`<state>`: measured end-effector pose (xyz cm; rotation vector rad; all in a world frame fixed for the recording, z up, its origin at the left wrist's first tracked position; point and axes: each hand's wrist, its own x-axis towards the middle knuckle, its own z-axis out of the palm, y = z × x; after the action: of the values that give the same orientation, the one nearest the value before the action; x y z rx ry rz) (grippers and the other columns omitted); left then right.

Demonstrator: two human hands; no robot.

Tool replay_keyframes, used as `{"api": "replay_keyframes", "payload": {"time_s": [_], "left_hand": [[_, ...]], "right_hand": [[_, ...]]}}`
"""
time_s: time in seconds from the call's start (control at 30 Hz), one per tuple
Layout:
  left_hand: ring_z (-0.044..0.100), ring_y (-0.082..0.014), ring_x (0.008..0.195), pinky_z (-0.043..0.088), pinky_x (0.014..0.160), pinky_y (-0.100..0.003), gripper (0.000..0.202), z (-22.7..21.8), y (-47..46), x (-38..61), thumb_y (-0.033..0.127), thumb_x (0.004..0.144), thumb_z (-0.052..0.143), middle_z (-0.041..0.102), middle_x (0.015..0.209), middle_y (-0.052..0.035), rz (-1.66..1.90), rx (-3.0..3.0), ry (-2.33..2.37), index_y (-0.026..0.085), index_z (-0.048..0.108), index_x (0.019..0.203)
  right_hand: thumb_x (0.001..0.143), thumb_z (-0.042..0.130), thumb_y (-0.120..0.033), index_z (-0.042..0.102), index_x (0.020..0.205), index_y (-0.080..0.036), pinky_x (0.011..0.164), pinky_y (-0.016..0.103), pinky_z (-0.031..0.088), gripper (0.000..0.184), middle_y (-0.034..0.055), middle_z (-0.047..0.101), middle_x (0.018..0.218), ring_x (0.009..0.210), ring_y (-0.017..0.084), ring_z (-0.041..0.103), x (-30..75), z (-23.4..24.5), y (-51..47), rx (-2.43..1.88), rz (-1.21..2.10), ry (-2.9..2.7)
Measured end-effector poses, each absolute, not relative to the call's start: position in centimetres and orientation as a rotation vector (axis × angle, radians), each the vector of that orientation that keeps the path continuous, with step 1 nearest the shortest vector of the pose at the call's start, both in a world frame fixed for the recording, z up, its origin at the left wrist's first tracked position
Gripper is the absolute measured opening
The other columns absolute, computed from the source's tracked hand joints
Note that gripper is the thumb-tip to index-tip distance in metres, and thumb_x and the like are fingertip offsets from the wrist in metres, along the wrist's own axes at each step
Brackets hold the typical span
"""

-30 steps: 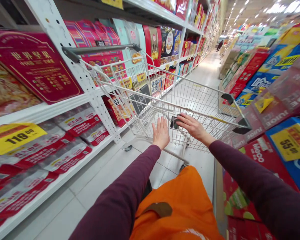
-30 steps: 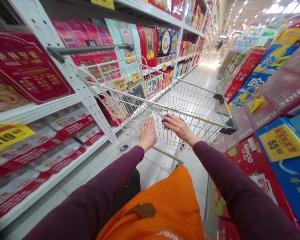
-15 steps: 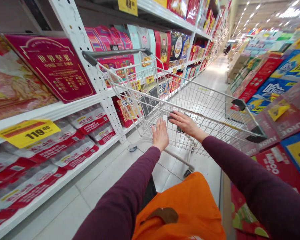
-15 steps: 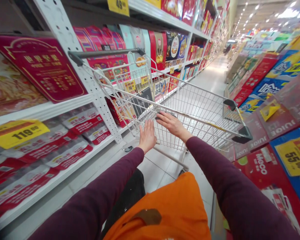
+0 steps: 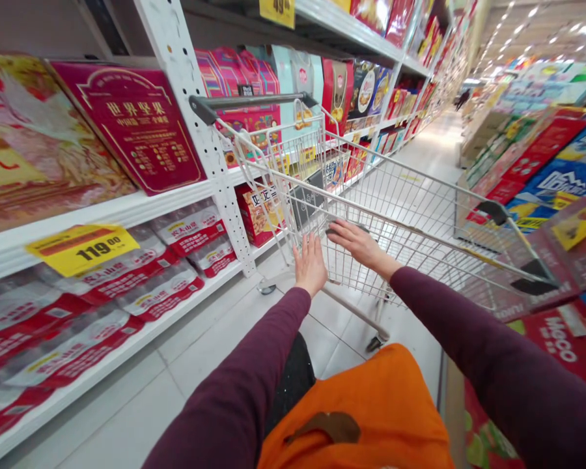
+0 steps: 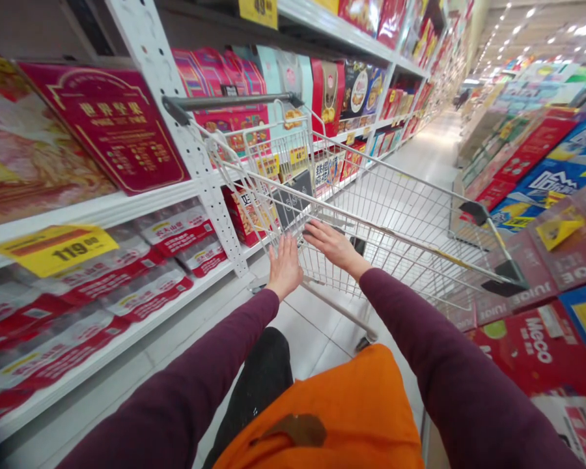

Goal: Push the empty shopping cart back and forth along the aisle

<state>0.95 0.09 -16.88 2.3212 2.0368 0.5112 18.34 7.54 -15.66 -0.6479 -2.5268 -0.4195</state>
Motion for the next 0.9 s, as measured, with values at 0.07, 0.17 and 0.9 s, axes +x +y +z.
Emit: {"api": "replay_keyframes", "payload": {"time_s": [0.07, 0.17, 0.9], "left_hand": [[0.009, -0.0273, 0.142, 0.01, 0.112, -0.056, 0.076, -16.8, 0.4, 0.7, 0.009, 0.071, 0.042, 0.016, 0.153, -0.0157, 0.527, 2.317, 2.048, 0.008, 0.018, 0.143], [0.008, -0.0268, 0.142, 0.009, 0.112, -0.055, 0.075, -16.8, 0.3, 0.3, 0.01, 0.071, 0.043, 0.015, 0.153, -0.0156, 0.506, 2.327, 2.054, 0.007, 0.019, 0.143], [0.012, -0.0281, 0.141, 0.013, 0.112, -0.055, 0.073, -16.3, 0.0, -3.9, 0.014, 0.074, 0.044, 0.015, 0.153, -0.0173, 0.383, 2.275, 2.206, 0.004, 0.021, 0.142]], "right_hand": [[0.091, 0.035, -0.007, 0.051, 0.126, -0.022, 0.109, 0.047, 0.034, 0.041, 0.0058, 0.044, 0.14, 0.137, 0.019, 0.024, 16.8, -14.2, 8.5, -0.664, -0.411, -2.459], [0.09, 0.036, -0.007, 0.053, 0.124, -0.021, 0.109, 0.048, 0.033, 0.04, 0.0066, 0.045, 0.14, 0.136, 0.02, 0.027, 15.5, -15.2, 9.0, -0.659, -0.384, -2.503], [0.09, 0.037, -0.007, 0.057, 0.118, -0.015, 0.107, 0.048, 0.036, 0.035, 0.0118, 0.052, 0.133, 0.133, 0.023, 0.034, 9.7, -16.7, 10.3, -0.601, -0.34, -2.616]]}}
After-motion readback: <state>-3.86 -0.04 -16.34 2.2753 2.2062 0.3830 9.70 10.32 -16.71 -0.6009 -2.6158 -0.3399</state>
